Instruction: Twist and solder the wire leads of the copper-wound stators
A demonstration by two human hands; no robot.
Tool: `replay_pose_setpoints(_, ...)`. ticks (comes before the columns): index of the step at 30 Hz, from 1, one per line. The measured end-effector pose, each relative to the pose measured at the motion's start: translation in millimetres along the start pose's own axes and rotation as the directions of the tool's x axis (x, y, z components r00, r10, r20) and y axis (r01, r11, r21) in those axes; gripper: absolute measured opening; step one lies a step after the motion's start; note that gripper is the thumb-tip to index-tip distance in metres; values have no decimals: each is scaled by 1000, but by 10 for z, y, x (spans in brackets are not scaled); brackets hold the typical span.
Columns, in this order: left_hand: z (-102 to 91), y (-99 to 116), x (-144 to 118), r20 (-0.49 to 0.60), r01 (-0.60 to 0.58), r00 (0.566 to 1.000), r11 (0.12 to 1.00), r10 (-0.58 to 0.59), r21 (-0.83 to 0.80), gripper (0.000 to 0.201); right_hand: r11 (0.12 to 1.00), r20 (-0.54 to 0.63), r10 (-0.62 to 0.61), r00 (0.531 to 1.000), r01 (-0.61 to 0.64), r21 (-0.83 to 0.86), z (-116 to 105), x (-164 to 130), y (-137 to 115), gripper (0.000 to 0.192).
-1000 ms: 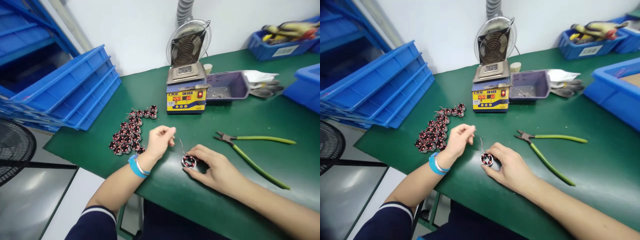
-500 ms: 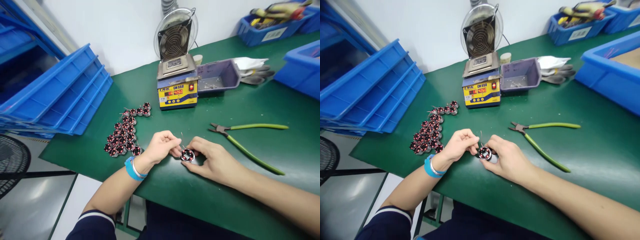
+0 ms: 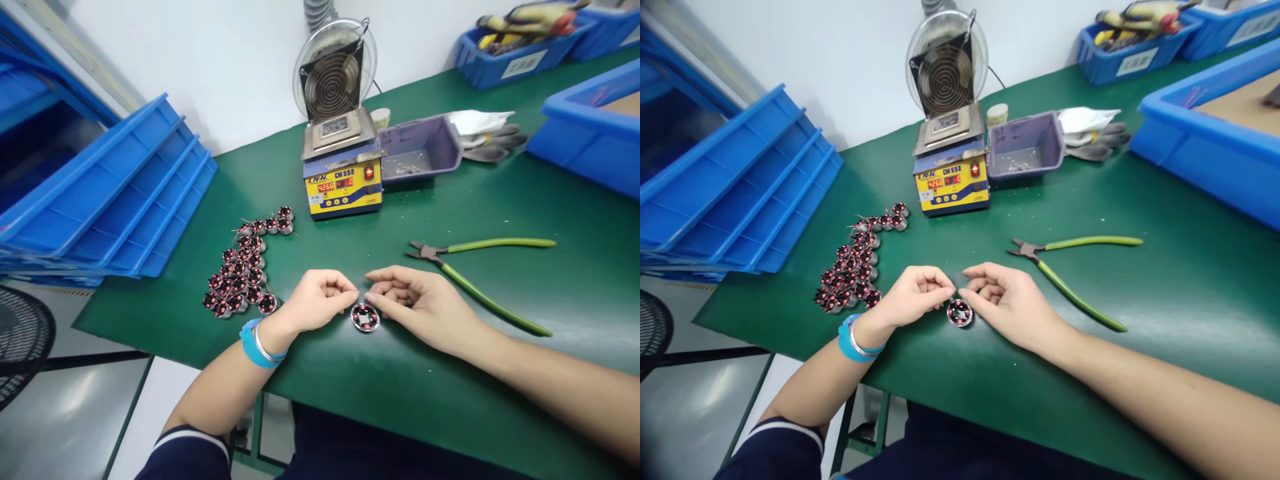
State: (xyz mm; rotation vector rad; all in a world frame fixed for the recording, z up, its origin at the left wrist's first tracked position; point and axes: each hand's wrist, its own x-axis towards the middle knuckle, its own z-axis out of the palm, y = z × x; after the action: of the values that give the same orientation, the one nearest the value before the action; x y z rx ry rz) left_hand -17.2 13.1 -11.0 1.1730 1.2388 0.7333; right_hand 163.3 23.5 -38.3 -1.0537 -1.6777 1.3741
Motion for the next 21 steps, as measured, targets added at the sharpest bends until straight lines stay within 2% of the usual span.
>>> replay_pose_setpoints(3,61,-23,39,6,51,999,997,-51,-64,27,997,-27,-78,997,77,-14,50,-25,41,40)
replay_pose_setpoints(8,53,-42,59,39,86,996,988,-82,-130,32,972,-26,-196,980,191,-134,48,-30,69,36)
replay_pose_setpoints(18,63,-97,121,32,105,994,972,-100,-209,37,916,-22,-326,945,311,-252,41,-2,36,28)
replay_pose_setpoints(21,68,-91,111,27,109,994,969,-105,-223,38,927,-39,-309,950,291,-237,49,-5,38,27)
